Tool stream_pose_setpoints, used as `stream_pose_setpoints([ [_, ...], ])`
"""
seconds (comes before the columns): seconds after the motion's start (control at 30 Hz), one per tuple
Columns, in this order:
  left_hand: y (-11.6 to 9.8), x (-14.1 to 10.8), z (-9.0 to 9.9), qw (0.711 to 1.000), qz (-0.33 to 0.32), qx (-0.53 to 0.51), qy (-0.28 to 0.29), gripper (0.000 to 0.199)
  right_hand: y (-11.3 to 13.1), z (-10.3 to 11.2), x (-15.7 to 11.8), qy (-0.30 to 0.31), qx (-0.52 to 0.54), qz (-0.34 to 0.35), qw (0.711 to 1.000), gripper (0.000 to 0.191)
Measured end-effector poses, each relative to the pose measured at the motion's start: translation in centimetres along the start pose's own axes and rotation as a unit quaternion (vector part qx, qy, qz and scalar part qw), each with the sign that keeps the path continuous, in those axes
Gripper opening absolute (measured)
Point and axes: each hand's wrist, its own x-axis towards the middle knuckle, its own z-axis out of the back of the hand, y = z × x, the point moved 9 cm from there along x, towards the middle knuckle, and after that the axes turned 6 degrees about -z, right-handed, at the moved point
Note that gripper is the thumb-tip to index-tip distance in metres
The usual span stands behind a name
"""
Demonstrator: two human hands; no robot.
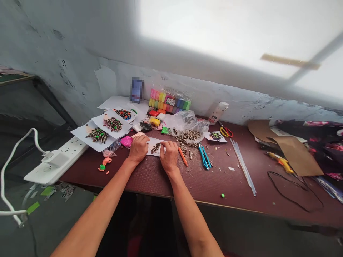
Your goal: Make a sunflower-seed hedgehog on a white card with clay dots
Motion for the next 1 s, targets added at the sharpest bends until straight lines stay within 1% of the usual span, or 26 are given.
stream_pose_setpoints([
  [0.1,-0.2,0.03,0.07,1.0,-0.006,0.0,0.002,0.029,0.19,0.28,-0.07,-0.007,-0.003,0.007,1.0,0.02],
  [0.3,-0.47,-0.11,0.11,1.0,-0.023,-0.015,-0.002,0.029,0.52,0.36,-0.4,0.01,-0.015,0.012,1.0,0.02],
  [0.67,-0.27,-0.71,0.2,0.999,-0.022,-0.031,-0.002,0.027,0.39,0.04,-0.33,0.046,-0.021,-0.016,0.999,0.02],
  [0.87,-0.31,-0.57,-0.28,0.999,-0.035,-0.039,0.012,0.026,0.2,-0.09,-0.44,0.05,-0.044,-0.022,0.998,0.02],
  [1.0,-0.3,-0.56,-0.17,0.999,-0.035,-0.037,0.008,0.026,0.08,-0.24,-0.41,0.055,-0.057,-0.022,0.997,0.019],
])
